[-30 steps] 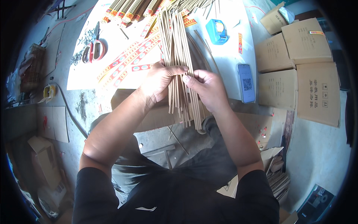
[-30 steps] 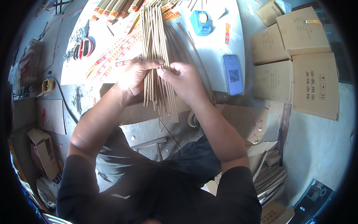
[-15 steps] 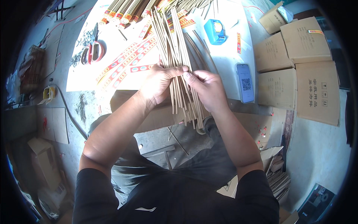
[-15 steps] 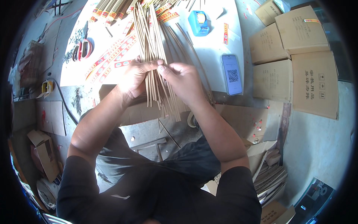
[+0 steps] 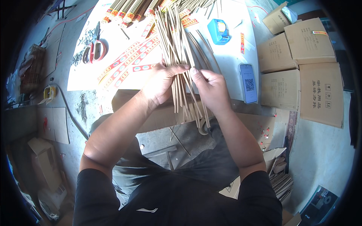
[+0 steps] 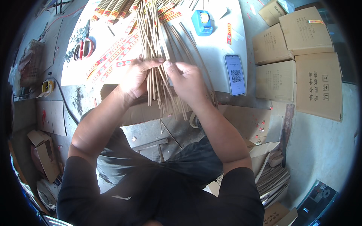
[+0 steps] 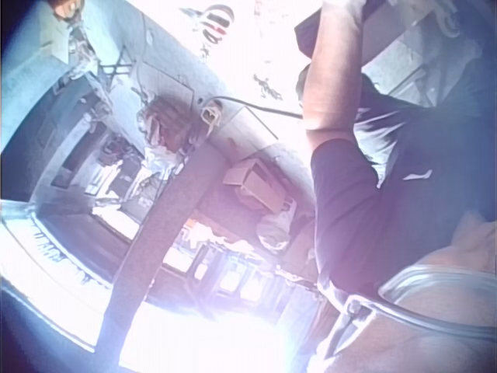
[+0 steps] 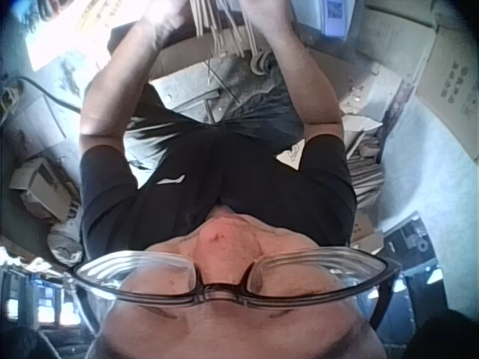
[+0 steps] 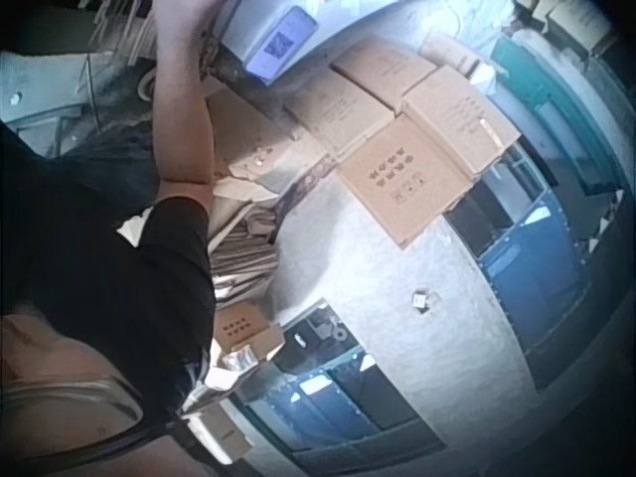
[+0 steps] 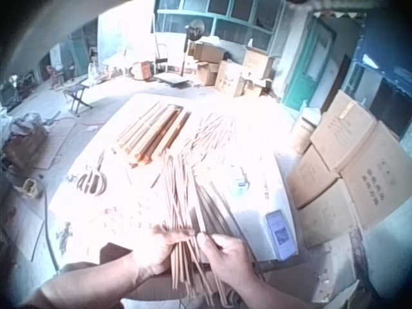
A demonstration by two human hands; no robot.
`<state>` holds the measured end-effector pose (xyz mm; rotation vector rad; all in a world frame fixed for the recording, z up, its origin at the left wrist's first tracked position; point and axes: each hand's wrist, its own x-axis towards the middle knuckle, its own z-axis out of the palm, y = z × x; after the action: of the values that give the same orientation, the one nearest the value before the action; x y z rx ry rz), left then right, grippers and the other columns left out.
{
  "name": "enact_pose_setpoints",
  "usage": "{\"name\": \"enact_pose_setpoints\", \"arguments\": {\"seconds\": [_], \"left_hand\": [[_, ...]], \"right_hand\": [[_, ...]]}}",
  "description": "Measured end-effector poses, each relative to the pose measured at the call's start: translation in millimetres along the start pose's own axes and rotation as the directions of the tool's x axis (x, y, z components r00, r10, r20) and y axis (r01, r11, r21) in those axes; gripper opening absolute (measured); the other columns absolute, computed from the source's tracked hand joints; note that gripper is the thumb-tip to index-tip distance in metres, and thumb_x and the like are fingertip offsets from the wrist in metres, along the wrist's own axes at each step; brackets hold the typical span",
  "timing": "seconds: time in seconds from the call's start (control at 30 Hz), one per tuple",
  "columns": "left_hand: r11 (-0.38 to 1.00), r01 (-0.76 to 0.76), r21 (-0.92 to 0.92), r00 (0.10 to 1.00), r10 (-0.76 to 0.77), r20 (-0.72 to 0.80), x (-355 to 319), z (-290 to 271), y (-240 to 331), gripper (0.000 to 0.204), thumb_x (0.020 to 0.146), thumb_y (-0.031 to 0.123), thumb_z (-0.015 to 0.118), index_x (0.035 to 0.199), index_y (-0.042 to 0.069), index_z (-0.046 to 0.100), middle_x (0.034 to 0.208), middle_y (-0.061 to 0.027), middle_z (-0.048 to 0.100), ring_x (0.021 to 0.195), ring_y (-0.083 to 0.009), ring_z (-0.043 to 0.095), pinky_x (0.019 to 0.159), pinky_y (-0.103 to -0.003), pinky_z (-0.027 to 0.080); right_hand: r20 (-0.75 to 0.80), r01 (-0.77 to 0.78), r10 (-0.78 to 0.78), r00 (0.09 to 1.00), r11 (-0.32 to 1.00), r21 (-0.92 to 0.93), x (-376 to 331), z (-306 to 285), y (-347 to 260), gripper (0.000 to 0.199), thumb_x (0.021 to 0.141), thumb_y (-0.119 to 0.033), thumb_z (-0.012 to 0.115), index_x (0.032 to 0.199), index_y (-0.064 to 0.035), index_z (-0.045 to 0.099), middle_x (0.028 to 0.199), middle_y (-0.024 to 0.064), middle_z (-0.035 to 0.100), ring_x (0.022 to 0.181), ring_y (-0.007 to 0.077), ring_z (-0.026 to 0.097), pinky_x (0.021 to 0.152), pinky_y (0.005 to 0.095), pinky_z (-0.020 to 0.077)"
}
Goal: The person gathers thin wooden sticks, aligns them into bundles, and wraps each bundle with a red and yellow decorative paper band. The person repeats this process multiple times, placing completed bundles on the table.
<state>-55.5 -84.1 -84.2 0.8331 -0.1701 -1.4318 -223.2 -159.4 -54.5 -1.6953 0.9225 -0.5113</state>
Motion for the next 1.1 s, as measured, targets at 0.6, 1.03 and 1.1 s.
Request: {"name": "enact_pose_setpoints", "arguments": {"seconds": [0.6,1.03,1.1], "left_hand": [[0.997,-0.033,-0.065,0.999,0.034,0.0,-2,10,-7,0.02,0.094,0.006,0.076,0.11,-0.004,0.07,0.096,-0.0109,0.073,0.088,-0.0205,0.072,0.082,-0.035,0.06],[0.993,-0.09,-0.083,0.995,0.093,0.046,-7,3,18,0.017,0.094,-0.003,0.068,0.11,-0.007,0.064,0.098,-0.0137,0.068,0.082,-0.0209,0.068,0.073,-0.033,0.06],[0.993,-0.086,-0.082,0.992,0.093,0.083,-7,-4,26,0.021,0.098,-0.001,0.066,0.117,-0.006,0.061,0.106,-0.0113,0.064,0.087,-0.0167,0.063,0.074,-0.029,0.056]], "right_hand": [[-0.012,0.047,-0.05,0.999,0.978,-0.203,-5,7,2,0.039,0.108,-0.028,0.063,0.087,0.0037,0.069,0.065,0.0021,0.06,0.064,0.0071,0.051,0.058,0.0314,0.0438],[-0.071,-0.003,-0.073,0.995,0.673,-0.739,19,-67,25,0.027,0.091,-0.022,0.078,0.108,-0.0006,0.075,0.097,0.0176,0.078,0.088,0.0307,0.076,0.081,0.0389,0.0586],[-0.073,-0.059,0.005,0.997,0.659,-0.75,22,-60,29,0.029,0.09,-0.022,0.078,0.109,-0.0006,0.074,0.101,0.0187,0.078,0.092,0.0343,0.076,0.084,0.0419,0.0587]]}}
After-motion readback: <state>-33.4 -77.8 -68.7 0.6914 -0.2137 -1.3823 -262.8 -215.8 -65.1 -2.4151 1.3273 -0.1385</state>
